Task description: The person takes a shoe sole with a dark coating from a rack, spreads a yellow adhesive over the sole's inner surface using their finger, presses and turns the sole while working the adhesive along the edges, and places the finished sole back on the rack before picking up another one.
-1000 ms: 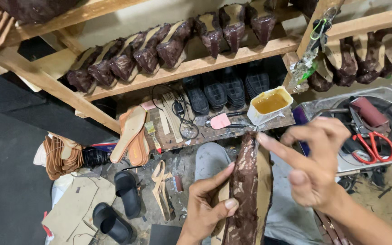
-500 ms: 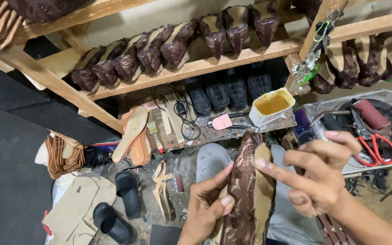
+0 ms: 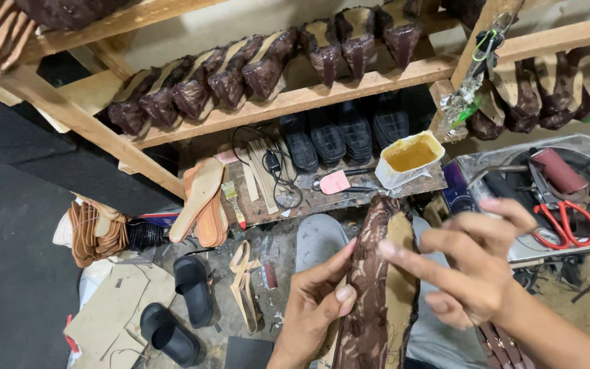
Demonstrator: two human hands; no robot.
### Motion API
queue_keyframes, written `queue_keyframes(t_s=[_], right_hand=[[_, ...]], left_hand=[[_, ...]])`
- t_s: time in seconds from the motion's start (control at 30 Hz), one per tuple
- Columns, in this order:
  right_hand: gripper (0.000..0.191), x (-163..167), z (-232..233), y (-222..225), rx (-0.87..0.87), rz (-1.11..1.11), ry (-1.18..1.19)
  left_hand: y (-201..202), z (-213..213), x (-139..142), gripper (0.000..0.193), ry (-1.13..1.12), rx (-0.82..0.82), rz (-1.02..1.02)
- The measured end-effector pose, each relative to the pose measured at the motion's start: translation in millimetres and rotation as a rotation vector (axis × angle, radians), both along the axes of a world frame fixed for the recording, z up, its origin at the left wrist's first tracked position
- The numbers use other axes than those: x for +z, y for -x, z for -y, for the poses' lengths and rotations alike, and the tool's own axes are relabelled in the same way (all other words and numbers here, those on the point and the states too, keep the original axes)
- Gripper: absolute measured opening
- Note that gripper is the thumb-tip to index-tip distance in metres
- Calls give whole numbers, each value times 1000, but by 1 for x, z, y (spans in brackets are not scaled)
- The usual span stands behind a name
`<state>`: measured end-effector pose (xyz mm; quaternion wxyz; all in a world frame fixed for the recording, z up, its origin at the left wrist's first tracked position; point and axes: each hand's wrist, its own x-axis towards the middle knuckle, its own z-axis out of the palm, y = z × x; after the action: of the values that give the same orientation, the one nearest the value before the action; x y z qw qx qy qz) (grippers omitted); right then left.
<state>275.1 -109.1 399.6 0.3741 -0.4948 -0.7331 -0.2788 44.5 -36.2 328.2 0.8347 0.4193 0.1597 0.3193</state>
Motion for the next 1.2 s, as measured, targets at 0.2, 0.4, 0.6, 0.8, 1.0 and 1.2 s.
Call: queue_keyframes(t_s=[0.2, 0.4, 0.6, 0.8, 1.0, 1.2], right_hand=[[54, -1, 2, 0, -1, 24, -11], [50, -2, 5, 1, 16, 31, -58], [47, -1, 11, 4, 66, 86, -75], [48, -7, 15, 6, 82, 38, -97], [46, -4, 27, 9, 65, 83, -101], [44, 5, 37, 15, 46, 103, -70]], left_hand=[[-1, 0, 0, 62, 5, 11, -1], [-1, 2, 6, 59, 23, 29, -97], [0, 4, 7, 58, 8, 35, -87], [2, 7, 13, 57, -16, 27, -113], [4, 15, 26, 54, -18, 10, -104], [8, 21, 25, 55, -27, -3, -102]])
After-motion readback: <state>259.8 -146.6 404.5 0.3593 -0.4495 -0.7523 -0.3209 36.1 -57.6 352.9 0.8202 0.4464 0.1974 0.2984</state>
